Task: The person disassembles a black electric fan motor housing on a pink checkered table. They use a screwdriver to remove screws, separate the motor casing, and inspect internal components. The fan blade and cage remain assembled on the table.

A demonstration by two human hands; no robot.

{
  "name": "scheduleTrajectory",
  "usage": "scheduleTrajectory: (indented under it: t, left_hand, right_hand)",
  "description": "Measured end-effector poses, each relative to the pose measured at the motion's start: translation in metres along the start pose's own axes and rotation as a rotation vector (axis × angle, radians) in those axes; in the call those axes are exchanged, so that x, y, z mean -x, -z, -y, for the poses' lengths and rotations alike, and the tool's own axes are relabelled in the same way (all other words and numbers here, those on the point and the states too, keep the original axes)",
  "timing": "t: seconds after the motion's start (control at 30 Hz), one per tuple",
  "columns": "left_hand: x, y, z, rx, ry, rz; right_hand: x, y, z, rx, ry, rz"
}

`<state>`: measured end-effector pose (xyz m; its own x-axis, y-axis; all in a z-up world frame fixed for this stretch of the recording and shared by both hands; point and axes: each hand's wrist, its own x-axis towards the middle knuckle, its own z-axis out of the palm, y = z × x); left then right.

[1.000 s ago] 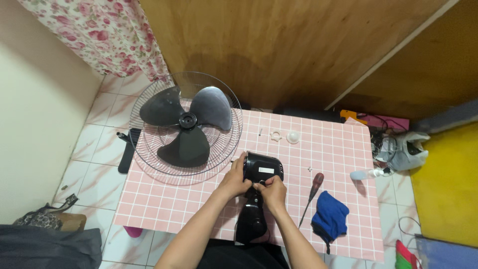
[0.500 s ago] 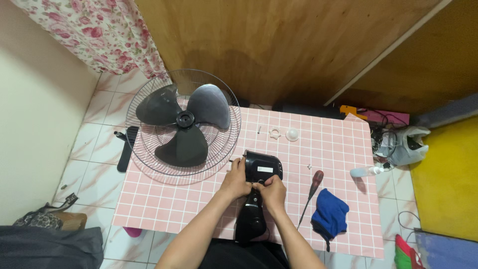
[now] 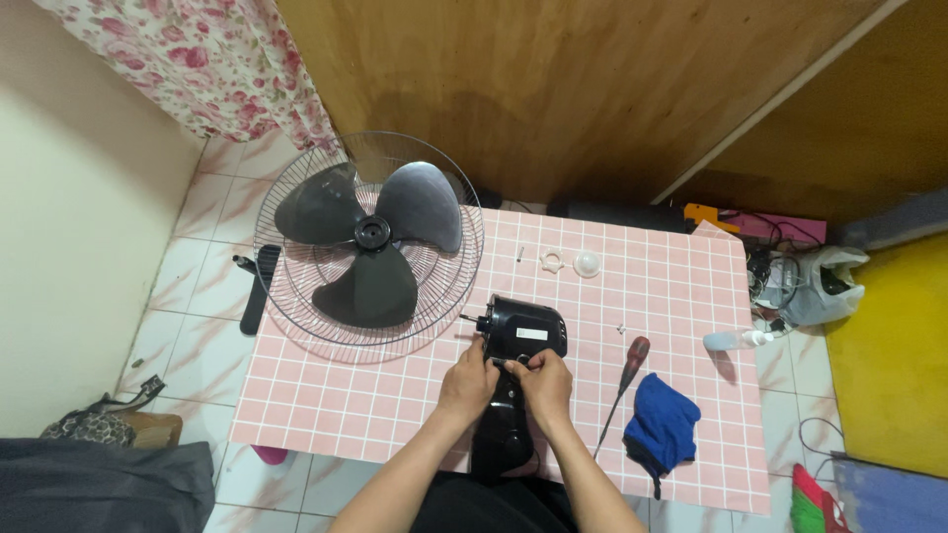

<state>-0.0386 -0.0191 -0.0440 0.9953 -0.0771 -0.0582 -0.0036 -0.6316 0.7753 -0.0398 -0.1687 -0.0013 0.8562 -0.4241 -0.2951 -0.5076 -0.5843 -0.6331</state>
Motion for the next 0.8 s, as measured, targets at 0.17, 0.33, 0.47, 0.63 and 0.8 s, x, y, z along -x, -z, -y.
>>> scheduleTrajectory:
  t: [0.17, 0.33, 0.47, 0.63, 0.8]
  left_hand:
    - [-0.003, 0.002, -0.006, -0.060, 0.014, 0.065]
    - [-0.007, 0.003, -0.002, -0.060, -0.008, 0.101]
    - [-0.012, 0.001, -0.001, -0.093, 0.032, 0.174]
    - [-0.015, 0.002, -0.005, -0.145, 0.054, 0.236]
    - [-0.016, 0.004, -0.006, -0.151, 0.045, 0.246]
  right_hand:
    - [0.008, -0.001, 0.003, 0.008, -0.028, -0.057]
    - [-0.001, -0.009, -0.001, 0.010, -0.086, -0.050]
    - [-0.006, -0.021, -0.016, -0.097, -0.117, -0.055]
    - [-0.022, -0.024, -0.027, 0.008, -0.083, -0.019]
    - [-0.026, -0.016, -0.024, 0.074, -0.119, 0.067]
